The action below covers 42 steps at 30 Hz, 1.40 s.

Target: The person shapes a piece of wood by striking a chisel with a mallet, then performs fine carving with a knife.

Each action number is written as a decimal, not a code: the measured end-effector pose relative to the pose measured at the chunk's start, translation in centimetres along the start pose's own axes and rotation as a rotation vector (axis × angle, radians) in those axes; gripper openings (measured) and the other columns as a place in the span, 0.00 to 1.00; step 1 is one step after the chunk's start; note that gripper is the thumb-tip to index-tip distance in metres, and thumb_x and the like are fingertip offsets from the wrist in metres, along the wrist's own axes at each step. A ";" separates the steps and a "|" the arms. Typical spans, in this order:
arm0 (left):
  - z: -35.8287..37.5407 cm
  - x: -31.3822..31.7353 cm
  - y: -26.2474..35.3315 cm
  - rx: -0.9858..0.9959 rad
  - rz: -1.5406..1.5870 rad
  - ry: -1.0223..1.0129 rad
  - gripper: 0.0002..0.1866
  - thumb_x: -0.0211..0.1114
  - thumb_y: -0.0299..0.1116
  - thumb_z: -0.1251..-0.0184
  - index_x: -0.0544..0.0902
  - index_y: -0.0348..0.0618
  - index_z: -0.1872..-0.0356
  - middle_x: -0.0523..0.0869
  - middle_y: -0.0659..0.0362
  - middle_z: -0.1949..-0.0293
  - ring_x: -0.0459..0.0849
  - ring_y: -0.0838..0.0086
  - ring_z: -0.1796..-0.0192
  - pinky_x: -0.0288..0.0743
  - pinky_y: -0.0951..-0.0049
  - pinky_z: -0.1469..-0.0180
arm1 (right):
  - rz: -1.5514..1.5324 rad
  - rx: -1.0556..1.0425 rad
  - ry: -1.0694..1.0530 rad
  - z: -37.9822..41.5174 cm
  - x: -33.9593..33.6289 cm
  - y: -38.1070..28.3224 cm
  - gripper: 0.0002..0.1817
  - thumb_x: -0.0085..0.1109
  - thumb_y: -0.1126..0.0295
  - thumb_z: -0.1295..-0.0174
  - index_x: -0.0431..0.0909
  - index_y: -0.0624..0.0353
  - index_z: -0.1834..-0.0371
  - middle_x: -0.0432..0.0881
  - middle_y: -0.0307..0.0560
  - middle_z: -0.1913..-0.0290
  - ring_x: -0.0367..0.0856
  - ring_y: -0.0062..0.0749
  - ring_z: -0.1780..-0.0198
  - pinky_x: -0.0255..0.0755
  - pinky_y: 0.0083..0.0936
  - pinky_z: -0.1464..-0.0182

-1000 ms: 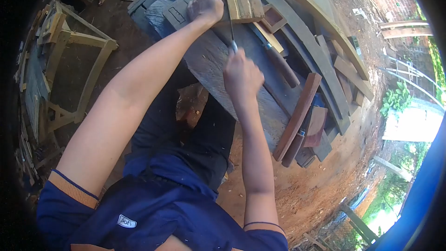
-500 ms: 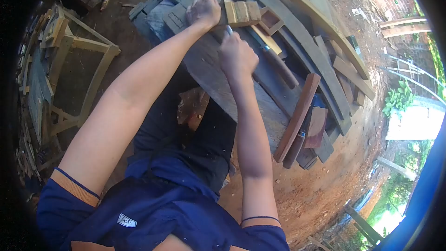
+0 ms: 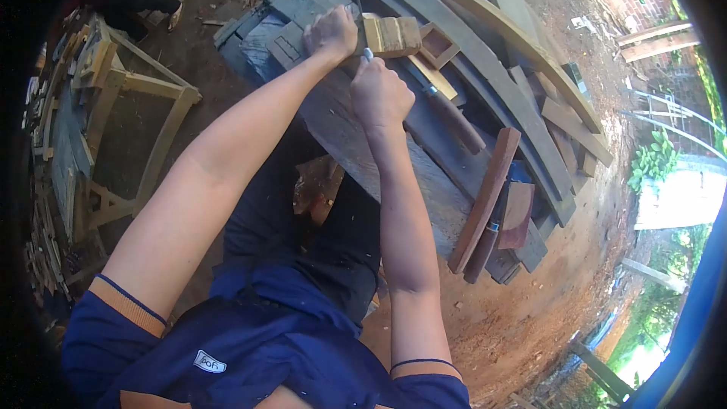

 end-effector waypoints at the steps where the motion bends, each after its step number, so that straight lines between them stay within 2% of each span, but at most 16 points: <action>1: 0.1 0.0 0.1 0.002 -0.011 -0.012 0.21 0.42 0.44 0.25 0.84 0.47 0.54 0.85 0.56 0.49 0.78 0.60 0.42 0.64 0.56 0.38 | 0.016 0.007 -0.005 -0.1 -0.1 0.0 0.20 0.38 0.54 0.28 0.76 0.58 0.59 0.85 0.63 0.67 0.85 0.57 0.62 0.76 0.51 0.59; 7: 0.6 0.3 -0.2 -0.011 -0.010 -0.026 0.21 0.42 0.44 0.25 0.83 0.47 0.53 0.84 0.56 0.48 0.78 0.60 0.42 0.64 0.56 0.39 | 0.110 0.072 -0.189 8.4 -0.4 3.4 0.21 0.37 0.54 0.27 0.75 0.58 0.59 0.85 0.63 0.66 0.85 0.58 0.61 0.76 0.51 0.58; 8: 0.8 0.5 -0.4 -0.012 -0.014 -0.038 0.21 0.42 0.44 0.25 0.83 0.47 0.53 0.84 0.56 0.48 0.78 0.60 0.42 0.64 0.56 0.39 | 0.109 0.079 -0.199 8.1 0.0 3.4 0.21 0.37 0.54 0.27 0.75 0.58 0.59 0.85 0.63 0.66 0.85 0.58 0.61 0.76 0.51 0.58; 12: 0.5 -0.6 0.4 0.012 0.017 -0.003 0.21 0.42 0.44 0.25 0.83 0.46 0.54 0.84 0.56 0.48 0.78 0.60 0.42 0.64 0.56 0.38 | 0.017 -0.018 -0.013 0.4 -0.1 0.4 0.23 0.37 0.54 0.28 0.79 0.59 0.62 0.85 0.62 0.65 0.85 0.58 0.61 0.76 0.51 0.57; 14: 0.4 0.1 -0.1 -0.024 0.003 -0.034 0.21 0.42 0.44 0.26 0.83 0.46 0.55 0.84 0.56 0.49 0.78 0.61 0.42 0.64 0.56 0.38 | 0.035 -0.009 -0.025 -0.9 -0.1 -0.4 0.22 0.38 0.54 0.28 0.79 0.59 0.60 0.85 0.61 0.65 0.85 0.58 0.61 0.76 0.51 0.56; 15: 0.4 0.0 0.1 0.013 -0.011 -0.010 0.21 0.42 0.45 0.26 0.82 0.45 0.53 0.85 0.54 0.49 0.80 0.57 0.44 0.67 0.53 0.40 | 0.038 -0.004 -0.023 -0.4 -0.3 0.0 0.22 0.38 0.54 0.28 0.79 0.59 0.60 0.85 0.61 0.65 0.85 0.58 0.61 0.76 0.51 0.56; 19: 0.6 -0.3 0.0 0.007 -0.012 0.011 0.21 0.42 0.44 0.26 0.82 0.44 0.56 0.85 0.54 0.50 0.80 0.58 0.44 0.69 0.54 0.42 | 0.106 0.036 -0.114 6.2 -0.2 2.7 0.21 0.40 0.53 0.29 0.77 0.58 0.60 0.85 0.61 0.67 0.85 0.57 0.62 0.76 0.52 0.59; 22: 0.5 0.1 0.0 0.027 -0.003 0.015 0.20 0.43 0.44 0.26 0.82 0.44 0.56 0.85 0.54 0.51 0.80 0.58 0.45 0.69 0.54 0.42 | 0.137 0.013 -0.111 5.7 -0.5 2.3 0.21 0.39 0.54 0.28 0.77 0.58 0.61 0.85 0.61 0.68 0.86 0.57 0.63 0.76 0.52 0.60; 23: 0.6 -0.1 0.1 0.047 -0.007 0.022 0.20 0.43 0.43 0.26 0.82 0.45 0.56 0.85 0.53 0.51 0.81 0.58 0.45 0.69 0.54 0.43 | 0.077 0.026 -0.093 3.9 -0.4 1.8 0.22 0.36 0.52 0.26 0.77 0.57 0.59 0.84 0.63 0.65 0.84 0.60 0.61 0.75 0.53 0.58; 26: 0.5 -0.1 0.2 0.033 -0.016 -0.007 0.19 0.44 0.43 0.26 0.82 0.45 0.54 0.85 0.53 0.51 0.80 0.57 0.45 0.69 0.53 0.43 | 0.072 -0.015 -0.025 -0.3 0.2 0.0 0.23 0.35 0.52 0.26 0.77 0.57 0.59 0.84 0.63 0.66 0.84 0.60 0.62 0.75 0.53 0.59; 30: 0.6 -0.3 0.3 -0.004 0.003 -0.042 0.19 0.43 0.43 0.26 0.81 0.45 0.54 0.84 0.54 0.50 0.80 0.58 0.44 0.68 0.54 0.42 | 0.128 -0.028 -0.070 2.4 -0.2 0.6 0.23 0.36 0.52 0.26 0.76 0.58 0.59 0.84 0.62 0.67 0.84 0.59 0.63 0.75 0.53 0.60; 34: 0.6 0.0 -0.1 0.007 0.009 -0.020 0.19 0.43 0.43 0.27 0.81 0.45 0.55 0.85 0.54 0.51 0.80 0.59 0.44 0.68 0.54 0.41 | 0.149 0.078 -0.161 6.0 0.2 2.2 0.22 0.37 0.52 0.26 0.76 0.59 0.60 0.84 0.62 0.67 0.84 0.59 0.62 0.75 0.52 0.60; 38: 0.5 0.1 -0.1 -0.003 0.010 -0.043 0.19 0.44 0.44 0.26 0.83 0.48 0.54 0.85 0.56 0.50 0.79 0.61 0.44 0.66 0.57 0.40 | 0.060 0.021 -0.036 0.5 0.4 1.0 0.23 0.37 0.52 0.27 0.77 0.60 0.58 0.84 0.65 0.65 0.83 0.61 0.60 0.75 0.52 0.58; 40: 0.5 0.1 0.2 0.003 0.016 -0.027 0.19 0.44 0.44 0.26 0.84 0.49 0.54 0.85 0.57 0.50 0.79 0.62 0.44 0.66 0.57 0.40 | -0.096 -0.072 0.058 -0.7 0.3 1.7 0.24 0.38 0.52 0.27 0.76 0.63 0.61 0.82 0.62 0.71 0.84 0.54 0.68 0.77 0.46 0.64; 41: 0.5 0.2 0.1 -0.010 0.021 -0.024 0.19 0.44 0.45 0.25 0.84 0.49 0.54 0.85 0.57 0.50 0.79 0.62 0.44 0.66 0.57 0.40 | -0.544 -0.033 -0.152 -1.5 1.4 3.1 0.25 0.39 0.51 0.27 0.74 0.64 0.67 0.77 0.52 0.78 0.78 0.40 0.78 0.74 0.36 0.77; 42: 0.4 0.2 -0.2 -0.025 0.019 -0.020 0.20 0.44 0.45 0.25 0.84 0.50 0.54 0.85 0.58 0.50 0.79 0.62 0.43 0.66 0.57 0.40 | -0.705 -0.041 -0.063 -0.7 -1.9 3.0 0.25 0.39 0.53 0.27 0.77 0.65 0.68 0.77 0.53 0.78 0.79 0.38 0.76 0.75 0.41 0.69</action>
Point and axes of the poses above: each hand's wrist, its own z-axis away from the middle knuckle, its own x-axis out of the palm, y = z × x, the point moved 10 cm from there along -z, towards the middle knuckle
